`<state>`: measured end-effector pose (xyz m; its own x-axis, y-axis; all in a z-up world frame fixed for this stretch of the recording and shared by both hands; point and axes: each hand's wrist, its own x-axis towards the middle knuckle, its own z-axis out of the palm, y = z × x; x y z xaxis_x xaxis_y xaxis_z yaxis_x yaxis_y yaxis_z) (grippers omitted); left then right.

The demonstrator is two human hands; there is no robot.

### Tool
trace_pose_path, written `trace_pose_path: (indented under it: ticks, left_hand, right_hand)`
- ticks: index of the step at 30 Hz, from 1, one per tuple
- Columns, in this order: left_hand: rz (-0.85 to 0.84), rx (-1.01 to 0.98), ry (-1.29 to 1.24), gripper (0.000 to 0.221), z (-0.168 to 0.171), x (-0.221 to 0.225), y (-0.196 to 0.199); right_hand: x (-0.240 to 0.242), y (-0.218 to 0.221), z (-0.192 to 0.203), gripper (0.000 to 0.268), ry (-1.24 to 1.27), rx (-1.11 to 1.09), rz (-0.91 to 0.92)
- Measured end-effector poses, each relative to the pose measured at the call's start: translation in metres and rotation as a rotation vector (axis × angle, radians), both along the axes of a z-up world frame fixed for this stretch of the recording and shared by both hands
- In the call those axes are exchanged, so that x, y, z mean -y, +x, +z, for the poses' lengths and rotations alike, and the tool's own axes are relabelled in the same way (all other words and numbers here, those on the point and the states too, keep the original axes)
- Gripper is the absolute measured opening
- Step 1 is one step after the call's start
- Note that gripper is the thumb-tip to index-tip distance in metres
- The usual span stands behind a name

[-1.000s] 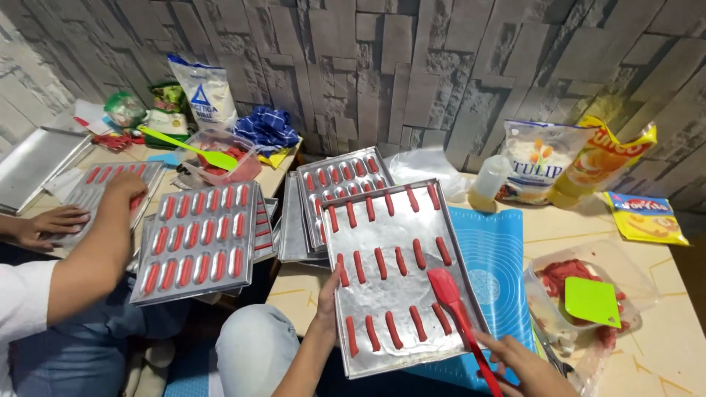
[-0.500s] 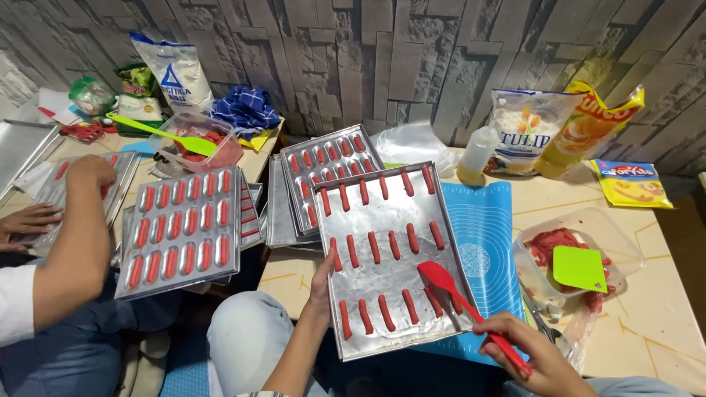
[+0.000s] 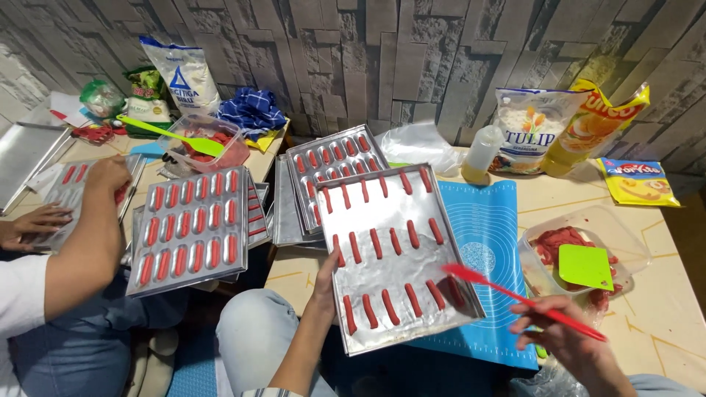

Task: Piping dough into molds and leveling it with a spatula.

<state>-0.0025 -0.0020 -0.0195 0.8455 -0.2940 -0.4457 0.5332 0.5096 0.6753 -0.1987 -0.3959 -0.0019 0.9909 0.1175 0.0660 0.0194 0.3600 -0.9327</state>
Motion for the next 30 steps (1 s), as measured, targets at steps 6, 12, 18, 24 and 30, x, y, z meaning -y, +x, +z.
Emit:
trace_pose_path:
  ticks: [6, 12, 18, 24, 30]
  left_hand:
    - [0.068, 0.103, 0.051, 0.096, 0.020, -0.025, 0.010]
    - [0.222, 0.173, 0.127, 0.103, 0.051, -0.048, 0.008]
    - [0.254, 0.055, 0.039, 0.102, 0.052, -0.030, -0.001]
    - [0.107, -0.049, 0.068, 0.105, 0.012, -0.021, 0.012]
    - [-0.046, 0.026, 0.033, 0.103, 0.003, -0.010, 0.003]
  right_hand:
    - [-0.002, 0.023, -0.010, 0.027, -0.470, -0.101, -0.312]
    - [-0.008, 0.041, -0.068, 0.048, -1.494, -0.256, 0.044]
    - [0.018, 0.055, -0.110, 0.047, -1.546, -0.276, 0.319]
    - [0.027, 0.060, -0.081, 0.045, -0.722, -0.714, -0.202]
    - [0.031, 0.061, -0.113, 0.096, -0.121, -0.714, -0.291]
